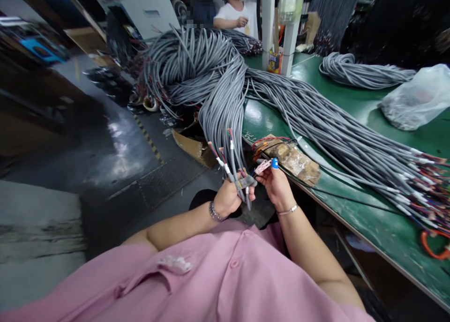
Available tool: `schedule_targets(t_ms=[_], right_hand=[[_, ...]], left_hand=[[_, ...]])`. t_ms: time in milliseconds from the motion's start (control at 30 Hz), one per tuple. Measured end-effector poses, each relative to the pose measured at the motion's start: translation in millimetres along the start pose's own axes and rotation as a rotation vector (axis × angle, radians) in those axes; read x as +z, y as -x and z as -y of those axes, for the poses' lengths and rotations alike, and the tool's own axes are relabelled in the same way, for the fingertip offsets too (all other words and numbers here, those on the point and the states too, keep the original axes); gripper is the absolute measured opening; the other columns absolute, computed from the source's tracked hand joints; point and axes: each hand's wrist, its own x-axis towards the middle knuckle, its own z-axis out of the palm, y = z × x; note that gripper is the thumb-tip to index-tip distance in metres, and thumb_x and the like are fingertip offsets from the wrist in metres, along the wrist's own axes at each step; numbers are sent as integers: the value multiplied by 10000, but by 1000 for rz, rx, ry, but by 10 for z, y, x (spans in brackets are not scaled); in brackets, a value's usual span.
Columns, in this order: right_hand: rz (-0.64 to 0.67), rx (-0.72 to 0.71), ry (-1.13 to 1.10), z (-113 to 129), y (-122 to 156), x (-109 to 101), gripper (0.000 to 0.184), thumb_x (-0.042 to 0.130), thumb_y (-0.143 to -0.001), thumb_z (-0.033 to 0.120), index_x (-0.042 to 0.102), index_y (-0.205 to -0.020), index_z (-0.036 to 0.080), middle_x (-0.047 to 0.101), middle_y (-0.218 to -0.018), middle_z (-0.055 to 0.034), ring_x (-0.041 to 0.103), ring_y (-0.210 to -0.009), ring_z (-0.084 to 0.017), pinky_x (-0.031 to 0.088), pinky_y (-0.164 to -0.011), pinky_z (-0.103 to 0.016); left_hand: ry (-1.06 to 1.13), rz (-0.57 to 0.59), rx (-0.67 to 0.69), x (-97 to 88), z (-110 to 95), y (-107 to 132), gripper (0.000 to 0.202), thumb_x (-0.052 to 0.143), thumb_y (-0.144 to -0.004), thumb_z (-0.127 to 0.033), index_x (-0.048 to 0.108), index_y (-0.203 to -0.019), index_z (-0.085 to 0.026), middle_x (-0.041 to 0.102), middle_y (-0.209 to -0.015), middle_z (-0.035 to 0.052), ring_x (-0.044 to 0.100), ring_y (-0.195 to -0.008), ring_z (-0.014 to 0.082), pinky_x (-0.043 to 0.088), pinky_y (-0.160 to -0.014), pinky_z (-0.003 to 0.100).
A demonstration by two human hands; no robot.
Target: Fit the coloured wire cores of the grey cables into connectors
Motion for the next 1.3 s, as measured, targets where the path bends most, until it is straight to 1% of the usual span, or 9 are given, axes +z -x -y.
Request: schedule_targets(t_ms=[300,400,567,700,833,933,1100,1200,1300], right_hand=[[-101,-96,-43,-44,16,89,345,693,-759,536,678,-792,192,676,-743,-10,591,-661,-124,502,-596,-234],[-87,-76,-37,-52,9,71,363,662,-774,563,676,-821,203,680,-748,-8,592,-668,-129,499,-598,-240],[-21,20,-45,-35,25,19,532,546,-761,716,671,-811,201,677,-750,-27,593,-646,-133,509,-597,-256],[5,52,-41,2,42,16,463,615,-753,654,670,-817,198,681,-767,-26,595,-653,-131,515,-599,-250],[-44,-5,-14,22,61,47,330,702,-751,514,671,-834,196,672,-743,-3,582,-639,-119,515,-591,-239],[-62,-48,6,2,89,68,336,690,-761,524,674,-826,195,654,-719,3,570,-632,-114,518,-604,-240],[-178,-262,165,-103,90,59,402,603,-797,602,661,-782,205,643,-704,-2,542,-597,-107,488,-591,-242],[-98,-193,133,-136,45,53,460,578,-781,660,662,-787,208,657,-743,-19,572,-632,-125,495,-604,-263],[-22,-87,12,-126,-3,69,436,632,-748,649,667,-813,219,671,-774,-18,596,-660,-136,503,-607,-271]], left_hand=[[-56,6,-24,-14,63,-58,357,811,-606,-374,600,-756,-127,658,-637,30,622,-514,129,562,-526,278],[-68,8,-34,-21,58,-51,357,809,-608,-381,587,-734,-131,647,-606,25,599,-472,117,548,-498,263],[-31,-13,-7,-35,37,6,363,823,-586,-355,573,-740,-142,649,-595,18,594,-463,119,526,-465,244],[-24,-20,29,-55,43,78,338,816,-598,-351,591,-727,-134,647,-582,19,587,-459,120,525,-462,250],[4,-51,79,-44,37,104,295,785,-643,-353,631,-751,-124,643,-575,18,593,-474,122,532,-479,256],[15,-75,84,-10,23,88,299,782,-643,-361,642,-757,-123,637,-567,16,592,-473,123,537,-485,265],[15,-101,56,37,18,53,342,798,-614,-392,643,-757,-124,653,-597,26,619,-507,136,557,-527,284],[38,-77,58,30,37,32,340,805,-610,-374,640,-775,-126,673,-645,31,632,-535,133,562,-542,276],[34,-61,59,4,66,10,339,806,-614,-365,645,-794,-127,678,-662,34,638,-547,133,564,-547,272]])
